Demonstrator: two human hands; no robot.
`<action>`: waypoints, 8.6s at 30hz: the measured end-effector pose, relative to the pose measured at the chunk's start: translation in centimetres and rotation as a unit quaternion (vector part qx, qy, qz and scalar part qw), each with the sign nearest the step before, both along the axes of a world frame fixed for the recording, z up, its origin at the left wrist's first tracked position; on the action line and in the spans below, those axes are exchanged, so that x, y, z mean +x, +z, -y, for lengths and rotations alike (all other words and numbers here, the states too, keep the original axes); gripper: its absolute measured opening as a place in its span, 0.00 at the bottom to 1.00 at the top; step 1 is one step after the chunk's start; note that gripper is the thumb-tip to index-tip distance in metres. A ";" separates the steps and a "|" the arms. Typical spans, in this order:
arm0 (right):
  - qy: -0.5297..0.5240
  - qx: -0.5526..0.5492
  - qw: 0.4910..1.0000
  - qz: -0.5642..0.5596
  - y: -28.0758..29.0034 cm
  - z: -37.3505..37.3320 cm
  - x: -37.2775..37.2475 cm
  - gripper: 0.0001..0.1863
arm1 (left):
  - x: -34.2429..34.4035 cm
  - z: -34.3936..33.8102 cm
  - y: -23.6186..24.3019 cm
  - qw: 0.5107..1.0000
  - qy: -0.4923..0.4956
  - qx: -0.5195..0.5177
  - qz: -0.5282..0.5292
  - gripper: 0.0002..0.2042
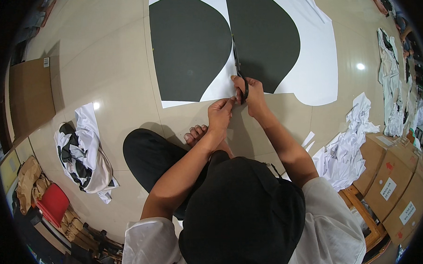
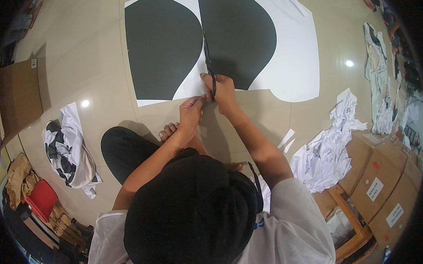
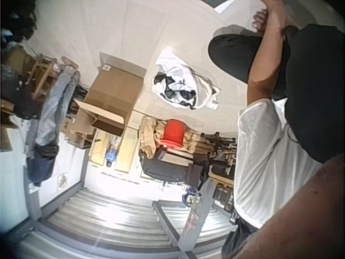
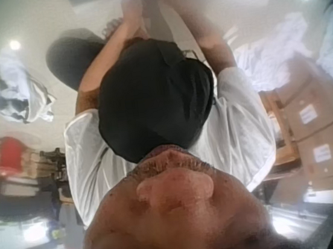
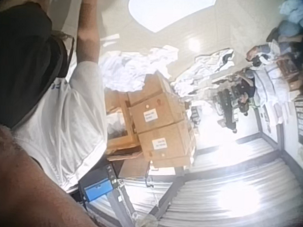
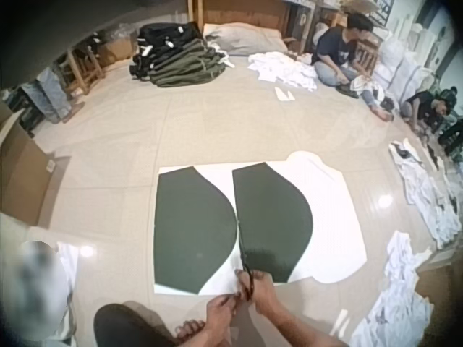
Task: The person sits on the floor and uses scissors to cut a dark fabric piece along the edge of a white paper pattern. They align the pattern, cut along the outline, and remove the excess fabric.
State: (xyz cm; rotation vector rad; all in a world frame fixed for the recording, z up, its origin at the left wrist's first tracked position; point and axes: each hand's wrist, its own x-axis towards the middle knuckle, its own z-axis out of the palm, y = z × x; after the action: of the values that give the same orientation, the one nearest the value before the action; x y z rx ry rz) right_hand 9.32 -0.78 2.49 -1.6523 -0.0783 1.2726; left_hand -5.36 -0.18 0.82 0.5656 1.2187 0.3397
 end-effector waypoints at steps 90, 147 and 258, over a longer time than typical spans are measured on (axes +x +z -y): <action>-0.015 0.020 0.999 -0.026 0.2 -6.8 3.3 0.18 | 0.1 0.0 -0.2 1.000 0.001 -0.005 -0.002 0.10; 0.008 0.014 1.000 -0.007 -0.3 -11.5 6.1 0.16 | 0.0 -0.1 0.0 1.000 -0.004 -0.004 -0.008 0.10; 0.015 -0.218 0.858 0.466 0.9 34.5 -0.2 0.26 | 1.7 5.9 6.1 0.743 -0.607 -0.128 0.252 0.15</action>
State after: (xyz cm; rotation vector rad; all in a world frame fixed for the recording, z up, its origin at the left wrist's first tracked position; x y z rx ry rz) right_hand 9.09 -35.24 3.34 -2.5499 -0.4268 0.3996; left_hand -3.66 -6.07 6.87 0.8391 0.1795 -0.7542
